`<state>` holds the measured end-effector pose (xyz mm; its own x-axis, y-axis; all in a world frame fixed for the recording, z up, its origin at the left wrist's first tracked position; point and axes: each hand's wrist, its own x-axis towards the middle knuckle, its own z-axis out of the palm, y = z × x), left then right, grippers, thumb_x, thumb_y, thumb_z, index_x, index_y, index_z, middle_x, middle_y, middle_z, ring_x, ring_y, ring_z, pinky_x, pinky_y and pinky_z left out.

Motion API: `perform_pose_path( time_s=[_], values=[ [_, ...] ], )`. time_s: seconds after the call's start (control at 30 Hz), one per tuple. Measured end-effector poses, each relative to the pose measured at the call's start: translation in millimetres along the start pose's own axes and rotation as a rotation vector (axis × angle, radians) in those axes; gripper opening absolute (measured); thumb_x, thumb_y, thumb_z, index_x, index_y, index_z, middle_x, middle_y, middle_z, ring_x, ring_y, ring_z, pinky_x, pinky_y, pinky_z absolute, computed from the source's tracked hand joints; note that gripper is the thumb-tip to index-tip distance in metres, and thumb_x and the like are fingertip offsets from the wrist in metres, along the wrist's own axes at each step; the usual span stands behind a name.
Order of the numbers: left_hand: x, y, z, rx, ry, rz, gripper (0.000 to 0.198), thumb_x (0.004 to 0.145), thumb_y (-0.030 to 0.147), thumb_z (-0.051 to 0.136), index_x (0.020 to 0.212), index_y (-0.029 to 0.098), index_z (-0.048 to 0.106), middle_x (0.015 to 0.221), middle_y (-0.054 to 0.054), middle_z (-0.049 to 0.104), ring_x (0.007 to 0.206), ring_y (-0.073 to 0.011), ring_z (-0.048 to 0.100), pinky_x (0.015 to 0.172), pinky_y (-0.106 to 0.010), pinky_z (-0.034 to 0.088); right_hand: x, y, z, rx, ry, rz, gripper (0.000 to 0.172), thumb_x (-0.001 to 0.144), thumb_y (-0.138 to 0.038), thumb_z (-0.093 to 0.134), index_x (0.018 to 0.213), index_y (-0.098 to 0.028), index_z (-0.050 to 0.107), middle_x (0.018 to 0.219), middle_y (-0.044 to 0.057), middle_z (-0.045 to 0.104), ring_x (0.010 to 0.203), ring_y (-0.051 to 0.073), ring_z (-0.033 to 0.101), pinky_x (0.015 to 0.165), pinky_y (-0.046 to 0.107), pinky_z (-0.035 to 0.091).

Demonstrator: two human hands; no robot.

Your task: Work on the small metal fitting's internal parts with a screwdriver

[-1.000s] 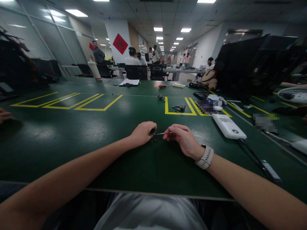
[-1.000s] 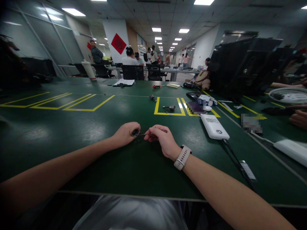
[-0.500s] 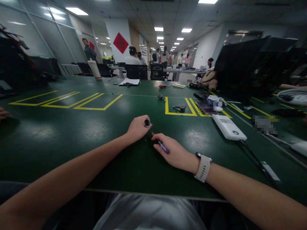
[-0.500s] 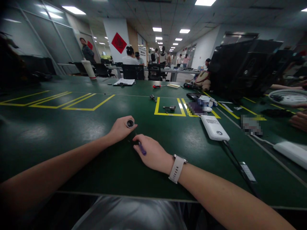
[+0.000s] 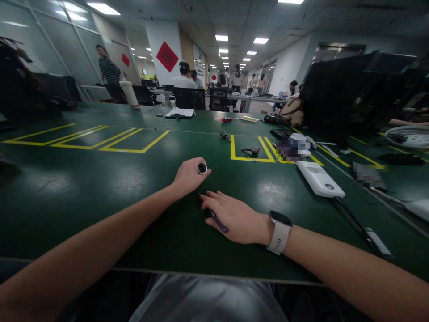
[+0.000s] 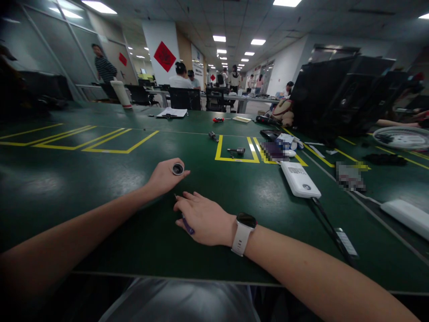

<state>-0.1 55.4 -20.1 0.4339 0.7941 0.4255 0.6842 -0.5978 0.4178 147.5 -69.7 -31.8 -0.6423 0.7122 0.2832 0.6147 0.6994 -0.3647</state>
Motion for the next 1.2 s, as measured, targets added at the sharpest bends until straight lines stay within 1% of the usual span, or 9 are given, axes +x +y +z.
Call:
perform_pose_path(
  time_s=[0.13,0.23,0.4,0.5,0.6,0.73,0.9,1.03,1.2],
  values=[
    [2,1,-6.1,0.069,-0.011,0.038,0.024,0.076,0.038,0.059,0.067,0.017,0.053,0.067,-0.001,0.054,0.063,-0.0156,0.050,0.057,-0.027,0.035,5,5,-5,-0.026,0.031,0.038,0.025,0.087,-0.019,0.048,0.110,-0.011,0.052,0.128,0.020,0.053,0.125,0.029,0.043,0.105,0.050,0.031],
    [5,-1,-12.0,0.170,0.013,0.107,0.035,0.075,0.051,0.057,0.067,0.016,0.055,0.073,-0.004,0.055,0.069,-0.0181,0.051,0.060,-0.028,0.036,11,10,-13,0.116,0.169,0.133,0.024,0.085,-0.019,0.050,0.108,-0.014,0.056,0.114,0.015,0.062,0.109,0.026,0.057,0.096,0.046,0.040],
    [5,-1,-25.6,0.217,0.043,0.026,0.044,0.074,0.061,0.053,0.078,0.017,0.056,0.079,-0.005,0.057,0.069,-0.0178,0.052,0.056,-0.027,0.033,13,25,-23,0.780,0.573,0.435,0.020,0.082,-0.035,0.055,0.082,-0.017,0.064,0.081,0.005,0.068,0.079,0.018,0.064,0.076,0.035,0.048],
    [5,-2,-30.7,0.110,0.050,-0.076,0.041,0.072,0.058,0.057,0.077,0.018,0.054,0.074,-0.003,0.058,0.065,-0.0167,0.053,0.053,-0.026,0.032,7,34,-23,1.098,0.683,0.564,0.025,0.078,-0.038,0.060,0.067,-0.017,0.060,0.057,0.000,0.062,0.056,0.014,0.060,0.059,0.029,0.047],
    [5,-4,-29.9,-0.141,0.050,-0.193,0.034,0.070,0.049,0.064,0.075,0.018,0.051,0.066,0.001,0.055,0.054,-0.0136,0.054,0.048,-0.024,0.033,1,38,-21,1.151,0.651,0.621,0.027,0.076,-0.039,0.062,0.062,-0.016,0.058,0.050,-0.001,0.058,0.047,0.012,0.054,0.052,0.026,0.043],
    [6,0,-26.3,-0.610,-0.028,-0.399,0.028,0.065,0.026,0.073,0.077,0.017,0.048,0.061,0.004,0.053,0.045,-0.0098,0.054,0.042,-0.021,0.035,0,39,-18,1.133,0.559,0.593,0.028,0.077,-0.041,0.061,0.065,-0.016,0.059,0.051,0.000,0.059,0.051,0.012,0.056,0.056,0.027,0.044],
    [6,12,-27.9,-1.040,-0.072,-0.584,0.028,0.065,0.001,0.064,0.089,0.012,0.054,0.072,-0.002,0.061,0.060,-0.0104,0.060,0.059,-0.024,0.050,3,34,-17,1.073,0.536,0.592,0.029,0.078,-0.042,0.059,0.066,-0.016,0.058,0.053,0.000,0.060,0.053,0.013,0.057,0.059,0.028,0.045],
    [6,17,-28.0,-1.241,-0.094,-0.631,0.024,0.068,-0.004,0.052,0.088,0.009,0.058,0.080,-0.005,0.059,0.070,-0.0131,0.062,0.074,-0.031,0.054,4,30,-19,0.966,0.501,0.629,0.029,0.078,-0.043,0.058,0.067,-0.016,0.057,0.056,0.000,0.061,0.055,0.013,0.058,0.061,0.029,0.045],
    [4,19,-24.4,-1.322,-0.078,-0.646,0.031,0.065,-0.007,0.047,0.088,0.008,0.061,0.090,-0.009,0.058,0.082,-0.0159,0.062,0.084,-0.035,0.055,3,21,-24,0.677,0.425,0.611,0.030,0.083,-0.042,0.052,0.066,-0.018,0.058,0.055,-0.001,0.059,0.054,0.013,0.057,0.055,0.027,0.041]
  ],
)
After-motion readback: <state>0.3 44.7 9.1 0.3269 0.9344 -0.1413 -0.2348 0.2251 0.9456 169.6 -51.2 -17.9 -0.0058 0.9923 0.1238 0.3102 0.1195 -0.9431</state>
